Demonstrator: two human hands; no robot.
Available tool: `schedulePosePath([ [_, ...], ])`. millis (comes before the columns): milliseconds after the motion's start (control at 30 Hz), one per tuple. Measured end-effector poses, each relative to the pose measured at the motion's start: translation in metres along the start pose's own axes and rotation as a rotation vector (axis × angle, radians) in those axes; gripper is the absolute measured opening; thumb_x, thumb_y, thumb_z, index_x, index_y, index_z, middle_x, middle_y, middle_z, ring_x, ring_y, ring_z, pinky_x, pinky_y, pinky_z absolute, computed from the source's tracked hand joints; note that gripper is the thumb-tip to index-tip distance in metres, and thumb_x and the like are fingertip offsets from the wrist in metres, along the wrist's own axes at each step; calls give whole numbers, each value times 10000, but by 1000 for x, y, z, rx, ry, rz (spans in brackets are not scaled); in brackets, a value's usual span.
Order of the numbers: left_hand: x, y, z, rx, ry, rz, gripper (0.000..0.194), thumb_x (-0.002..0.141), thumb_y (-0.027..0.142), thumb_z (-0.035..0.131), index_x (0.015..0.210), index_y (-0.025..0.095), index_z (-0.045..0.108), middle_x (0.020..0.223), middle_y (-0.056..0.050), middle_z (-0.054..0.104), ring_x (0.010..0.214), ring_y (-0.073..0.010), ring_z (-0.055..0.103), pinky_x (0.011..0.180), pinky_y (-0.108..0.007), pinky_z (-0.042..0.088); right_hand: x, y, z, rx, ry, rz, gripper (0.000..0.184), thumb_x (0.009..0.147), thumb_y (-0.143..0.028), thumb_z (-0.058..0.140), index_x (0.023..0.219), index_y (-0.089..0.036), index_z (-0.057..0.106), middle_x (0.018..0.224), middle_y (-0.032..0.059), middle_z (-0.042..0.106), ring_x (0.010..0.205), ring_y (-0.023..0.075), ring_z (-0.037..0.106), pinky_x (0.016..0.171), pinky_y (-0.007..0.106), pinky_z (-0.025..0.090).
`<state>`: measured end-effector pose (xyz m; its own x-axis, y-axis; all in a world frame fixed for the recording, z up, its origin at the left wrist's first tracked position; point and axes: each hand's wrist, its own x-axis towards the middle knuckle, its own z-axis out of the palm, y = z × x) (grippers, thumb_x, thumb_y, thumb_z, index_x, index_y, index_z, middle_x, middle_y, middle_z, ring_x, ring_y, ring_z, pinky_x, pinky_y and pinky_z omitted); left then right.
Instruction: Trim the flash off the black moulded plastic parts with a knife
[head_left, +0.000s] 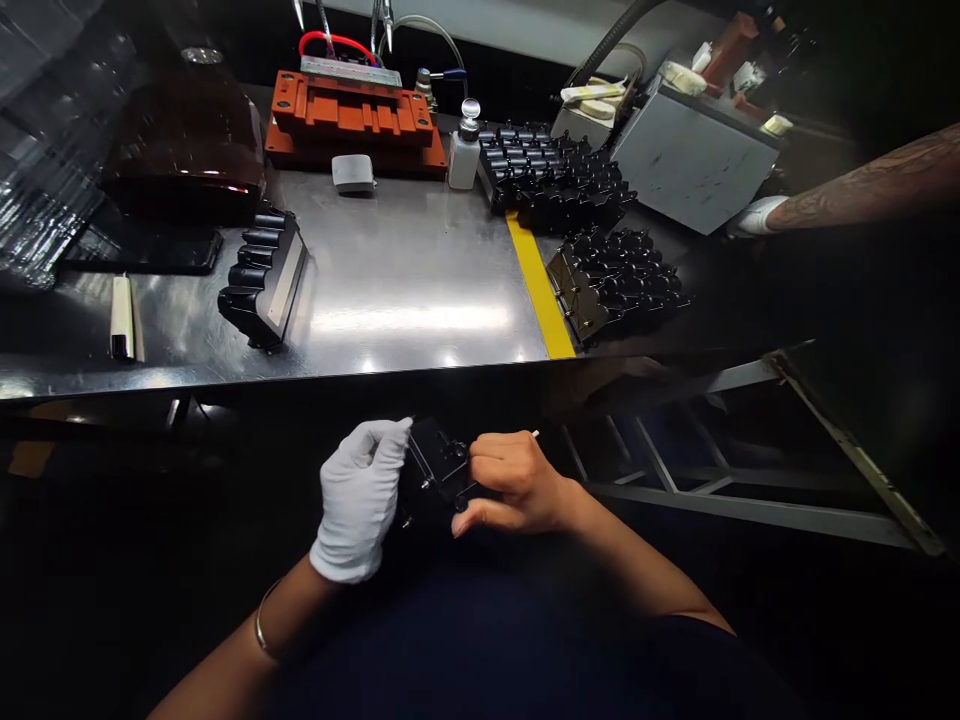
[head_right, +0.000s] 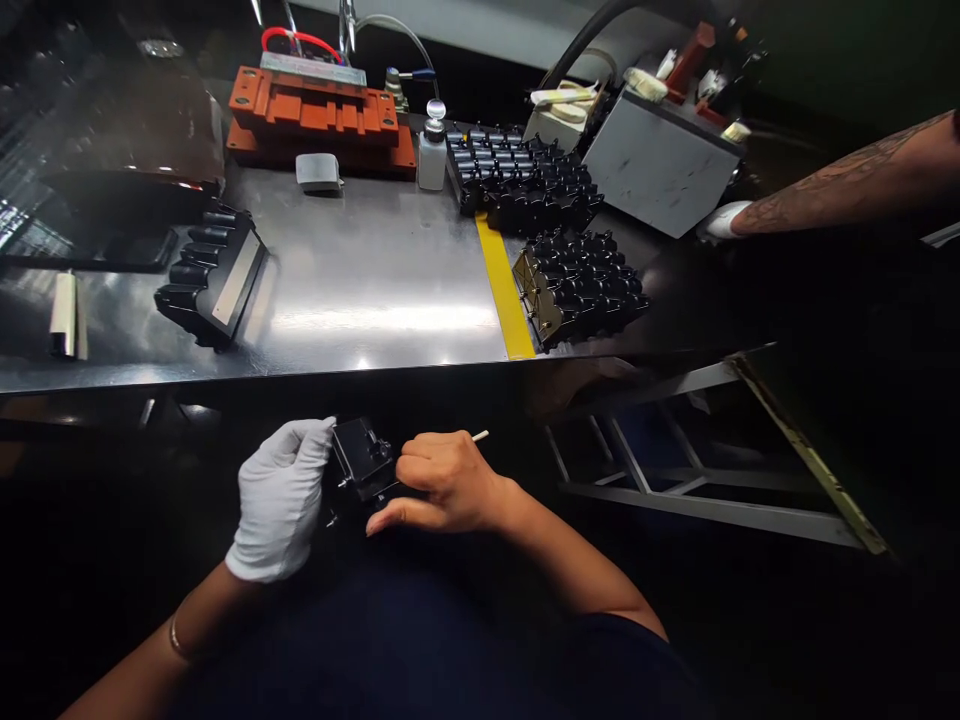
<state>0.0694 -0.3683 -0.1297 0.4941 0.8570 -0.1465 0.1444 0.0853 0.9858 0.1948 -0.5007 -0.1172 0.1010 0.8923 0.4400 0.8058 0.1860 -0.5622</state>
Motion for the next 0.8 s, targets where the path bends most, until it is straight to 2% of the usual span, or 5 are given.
schedulePosePath([
  [233, 2, 1, 1, -37, -5, -14, 334, 706, 514, 716, 671, 184, 684, 633, 20, 647, 592, -116, 554, 562, -215, 448, 3, 1, -1, -85, 48, -20, 612, 893, -645, 426, 503, -175, 404, 504, -27, 396, 488, 79, 351, 474, 245, 238],
  [433, 8, 6, 4, 2, 13, -17, 378, 735, 553, 673, 658, 183, 659, 618, 28, 608, 599, -118, 527, 573, -219, 443, 7, 2, 4, -80, 116, -49, 578, 912, -551, 492, 486, -176, 387, 479, -34, 398, 470, 75, 350, 463, 246, 238],
  [500, 11, 11, 2, 4, -40, -38, 393, 750, 568, 654, 672, 183, 658, 633, 26, 611, 616, -121, 534, 587, -219, 451, 9, 4, 7, 18, 179, 6, 521, 896, -519, 549, 522, -175, 430, 491, -35, 435, 476, 70, 387, 471, 228, 282],
  [667, 18, 25, -5, -137, -346, -225, 355, 714, 503, 733, 883, 193, 701, 784, 5, 701, 707, -153, 625, 633, -234, 503, 18, 11, 14, 207, 362, 304, 474, 900, -493, 552, 557, -178, 462, 518, -43, 439, 466, 67, 399, 459, 212, 324],
  [800, 12, 31, -8, -187, -180, -158, 327, 706, 444, 762, 920, 202, 712, 852, 2, 736, 781, -168, 672, 732, -261, 538, 24, 8, 13, 192, 443, 470, 344, 942, -442, 491, 740, -174, 565, 648, -12, 530, 571, 93, 490, 544, 221, 409],
])
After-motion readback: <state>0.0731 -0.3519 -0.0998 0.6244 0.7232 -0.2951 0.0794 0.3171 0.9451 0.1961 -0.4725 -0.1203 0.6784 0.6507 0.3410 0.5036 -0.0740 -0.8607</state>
